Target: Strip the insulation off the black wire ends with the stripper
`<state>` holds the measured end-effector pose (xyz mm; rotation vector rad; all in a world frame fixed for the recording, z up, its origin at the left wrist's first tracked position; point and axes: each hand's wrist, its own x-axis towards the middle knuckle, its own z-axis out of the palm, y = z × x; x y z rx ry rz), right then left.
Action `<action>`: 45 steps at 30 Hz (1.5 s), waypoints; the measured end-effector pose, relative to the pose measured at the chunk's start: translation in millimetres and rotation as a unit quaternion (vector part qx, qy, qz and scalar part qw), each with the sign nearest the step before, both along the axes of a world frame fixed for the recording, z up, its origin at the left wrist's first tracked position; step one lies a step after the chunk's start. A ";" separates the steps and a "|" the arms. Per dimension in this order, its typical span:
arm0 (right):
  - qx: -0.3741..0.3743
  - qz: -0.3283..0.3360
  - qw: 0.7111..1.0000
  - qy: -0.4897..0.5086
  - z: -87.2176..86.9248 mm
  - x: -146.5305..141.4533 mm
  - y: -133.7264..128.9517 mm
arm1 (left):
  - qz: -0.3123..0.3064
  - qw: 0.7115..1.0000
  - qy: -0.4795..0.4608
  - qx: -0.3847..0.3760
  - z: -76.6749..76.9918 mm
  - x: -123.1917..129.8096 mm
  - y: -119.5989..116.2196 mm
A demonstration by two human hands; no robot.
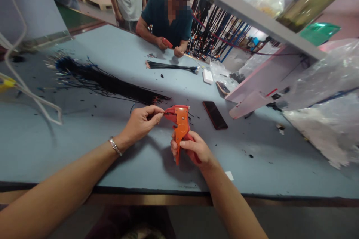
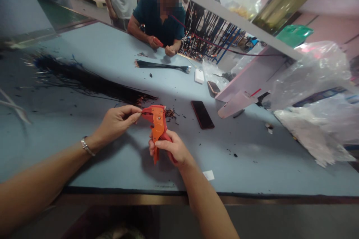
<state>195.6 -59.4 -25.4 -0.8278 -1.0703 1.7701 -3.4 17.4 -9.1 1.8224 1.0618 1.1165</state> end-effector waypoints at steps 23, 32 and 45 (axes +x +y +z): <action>0.007 -0.009 1.000 0.001 -2.4 -4.8 -0.6 | 0.004 1.000 0.008 0.011 0.8 -0.8 -0.5; 0.007 -0.021 1.000 0.004 -6.8 -7.6 -0.6 | 0.003 1.000 0.024 0.017 3.4 -1.0 -0.1; 0.012 -0.026 1.000 0.009 -9.1 -12.0 -1.3 | 0.014 0.999 0.033 0.017 1.6 1.5 -1.3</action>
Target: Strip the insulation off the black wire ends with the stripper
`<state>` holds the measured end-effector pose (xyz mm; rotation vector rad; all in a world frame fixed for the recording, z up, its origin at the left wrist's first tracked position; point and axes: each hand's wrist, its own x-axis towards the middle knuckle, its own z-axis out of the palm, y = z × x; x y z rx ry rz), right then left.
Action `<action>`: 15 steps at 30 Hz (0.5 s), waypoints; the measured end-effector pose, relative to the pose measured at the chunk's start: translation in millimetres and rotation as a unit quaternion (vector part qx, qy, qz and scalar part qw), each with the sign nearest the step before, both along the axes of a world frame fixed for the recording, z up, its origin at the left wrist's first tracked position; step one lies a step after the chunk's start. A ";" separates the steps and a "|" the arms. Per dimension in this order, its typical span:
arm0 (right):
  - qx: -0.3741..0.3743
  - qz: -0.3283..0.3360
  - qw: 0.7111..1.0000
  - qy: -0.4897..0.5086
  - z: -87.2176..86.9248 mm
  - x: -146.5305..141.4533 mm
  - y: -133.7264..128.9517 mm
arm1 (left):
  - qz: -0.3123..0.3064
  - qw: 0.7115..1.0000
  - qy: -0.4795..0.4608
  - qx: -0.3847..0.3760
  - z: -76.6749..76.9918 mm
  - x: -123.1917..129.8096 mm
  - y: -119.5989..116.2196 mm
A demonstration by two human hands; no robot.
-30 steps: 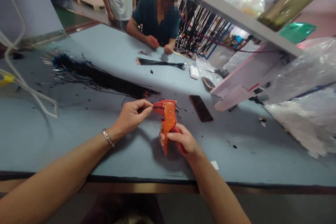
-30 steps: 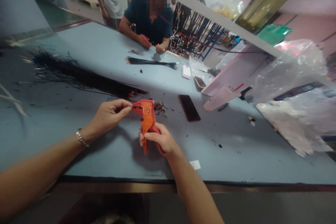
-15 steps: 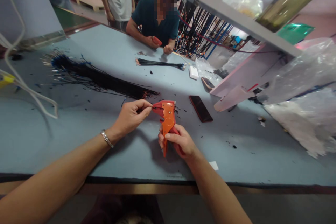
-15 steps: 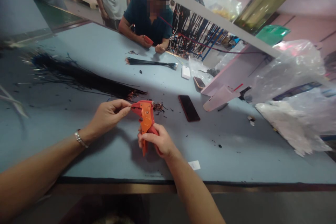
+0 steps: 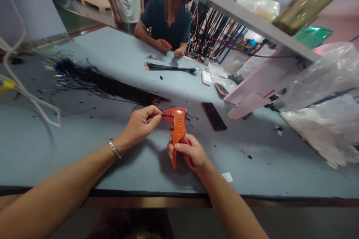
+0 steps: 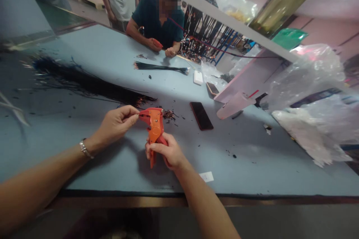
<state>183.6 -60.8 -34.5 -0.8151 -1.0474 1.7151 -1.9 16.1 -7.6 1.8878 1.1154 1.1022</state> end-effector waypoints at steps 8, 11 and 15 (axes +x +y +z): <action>0.014 -0.016 1.000 -0.012 -1.6 -4.9 -1.4 | 0.007 1.000 0.019 0.017 -1.1 -1.2 0.3; 0.022 -0.018 0.999 -0.023 -1.6 -5.6 -1.5 | 0.009 1.000 0.023 0.019 -0.8 -1.3 -0.6; 0.033 -0.021 0.998 -0.041 -2.6 -6.1 -1.3 | 0.006 0.999 0.029 0.021 -1.2 -2.1 -0.8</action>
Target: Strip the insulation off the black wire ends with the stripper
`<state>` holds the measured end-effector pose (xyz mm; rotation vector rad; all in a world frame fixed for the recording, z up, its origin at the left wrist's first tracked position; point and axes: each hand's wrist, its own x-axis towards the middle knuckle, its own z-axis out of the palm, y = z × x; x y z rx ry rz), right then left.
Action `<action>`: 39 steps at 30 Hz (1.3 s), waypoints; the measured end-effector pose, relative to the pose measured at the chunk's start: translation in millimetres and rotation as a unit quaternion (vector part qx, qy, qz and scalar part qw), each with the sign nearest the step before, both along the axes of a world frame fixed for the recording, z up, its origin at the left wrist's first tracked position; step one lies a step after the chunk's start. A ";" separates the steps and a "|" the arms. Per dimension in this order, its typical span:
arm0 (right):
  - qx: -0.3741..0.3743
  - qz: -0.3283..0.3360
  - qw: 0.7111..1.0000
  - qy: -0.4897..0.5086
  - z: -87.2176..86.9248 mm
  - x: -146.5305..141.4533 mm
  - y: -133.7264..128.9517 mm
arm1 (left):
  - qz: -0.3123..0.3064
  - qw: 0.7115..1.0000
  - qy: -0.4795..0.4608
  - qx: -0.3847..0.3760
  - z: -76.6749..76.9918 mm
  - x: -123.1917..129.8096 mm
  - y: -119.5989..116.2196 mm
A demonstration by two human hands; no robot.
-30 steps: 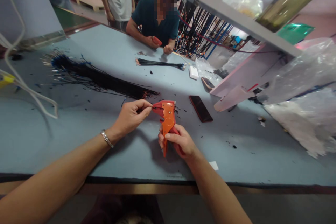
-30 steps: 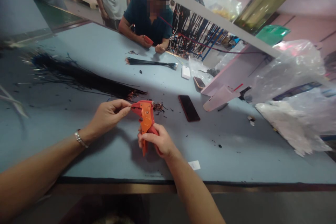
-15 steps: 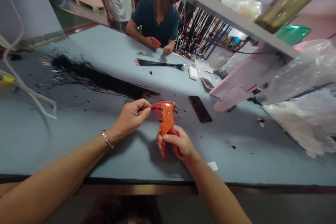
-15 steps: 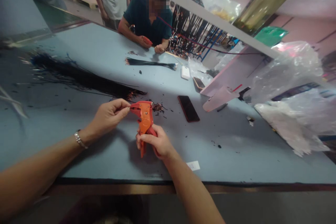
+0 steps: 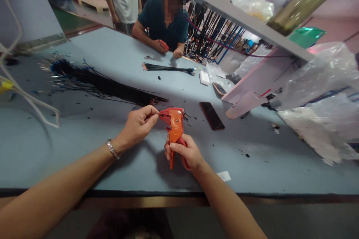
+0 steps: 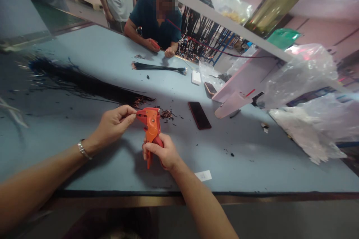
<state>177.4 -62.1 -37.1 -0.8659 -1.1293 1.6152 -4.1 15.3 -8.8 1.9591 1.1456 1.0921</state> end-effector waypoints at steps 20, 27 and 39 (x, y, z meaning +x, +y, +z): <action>0.061 -0.008 0.995 -0.084 7.7 -7.1 -3.2 | 0.012 1.000 0.011 0.006 8.7 0.7 -4.1; 0.019 -0.042 0.998 -0.038 0.6 -11.5 -0.4 | 0.010 1.000 0.007 0.000 1.7 2.1 -0.6; -0.060 -0.091 0.987 0.120 7.5 10.5 7.2 | 0.050 0.998 -0.009 -0.032 1.2 4.0 -0.4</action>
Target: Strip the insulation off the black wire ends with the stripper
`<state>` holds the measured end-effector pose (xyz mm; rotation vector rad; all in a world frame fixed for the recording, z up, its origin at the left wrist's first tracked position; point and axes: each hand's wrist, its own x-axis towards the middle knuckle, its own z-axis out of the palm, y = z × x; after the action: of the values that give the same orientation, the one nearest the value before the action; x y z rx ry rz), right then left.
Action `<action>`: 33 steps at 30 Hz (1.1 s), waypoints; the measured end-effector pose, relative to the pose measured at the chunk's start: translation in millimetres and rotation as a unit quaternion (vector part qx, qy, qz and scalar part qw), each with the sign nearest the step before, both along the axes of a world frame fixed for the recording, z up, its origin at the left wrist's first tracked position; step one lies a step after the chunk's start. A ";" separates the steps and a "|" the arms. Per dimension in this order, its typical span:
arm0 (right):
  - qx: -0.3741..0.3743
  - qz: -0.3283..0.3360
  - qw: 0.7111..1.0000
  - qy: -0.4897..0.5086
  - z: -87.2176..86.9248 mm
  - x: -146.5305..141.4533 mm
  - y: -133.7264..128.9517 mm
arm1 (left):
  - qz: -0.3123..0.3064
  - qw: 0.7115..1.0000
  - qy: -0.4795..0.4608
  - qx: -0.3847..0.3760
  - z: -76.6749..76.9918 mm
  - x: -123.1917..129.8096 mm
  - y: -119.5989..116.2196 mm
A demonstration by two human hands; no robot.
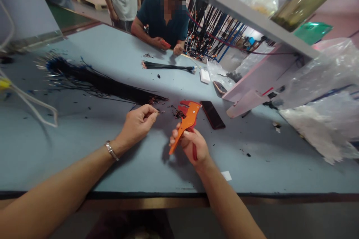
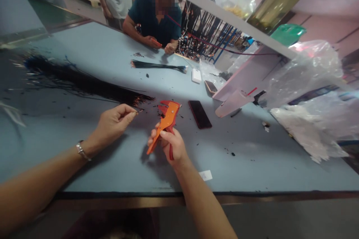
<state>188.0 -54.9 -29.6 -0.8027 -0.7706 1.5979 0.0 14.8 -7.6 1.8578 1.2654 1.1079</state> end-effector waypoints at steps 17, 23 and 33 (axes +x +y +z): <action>-0.004 0.083 0.997 0.002 -3.4 -3.4 0.9 | -0.008 1.000 -0.004 -0.015 -5.9 -1.2 4.7; -0.014 0.073 0.997 -0.036 -7.4 -2.7 1.4 | 0.012 1.000 -0.011 -0.021 -1.3 -0.2 3.2; 0.060 0.032 0.988 -0.137 -3.2 0.0 -0.8 | -0.041 0.999 -0.004 -0.016 4.2 0.4 -2.7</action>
<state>187.9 -55.7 -32.9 -0.9291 -1.0891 1.4983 0.3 12.2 -3.4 1.8617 1.1849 1.0443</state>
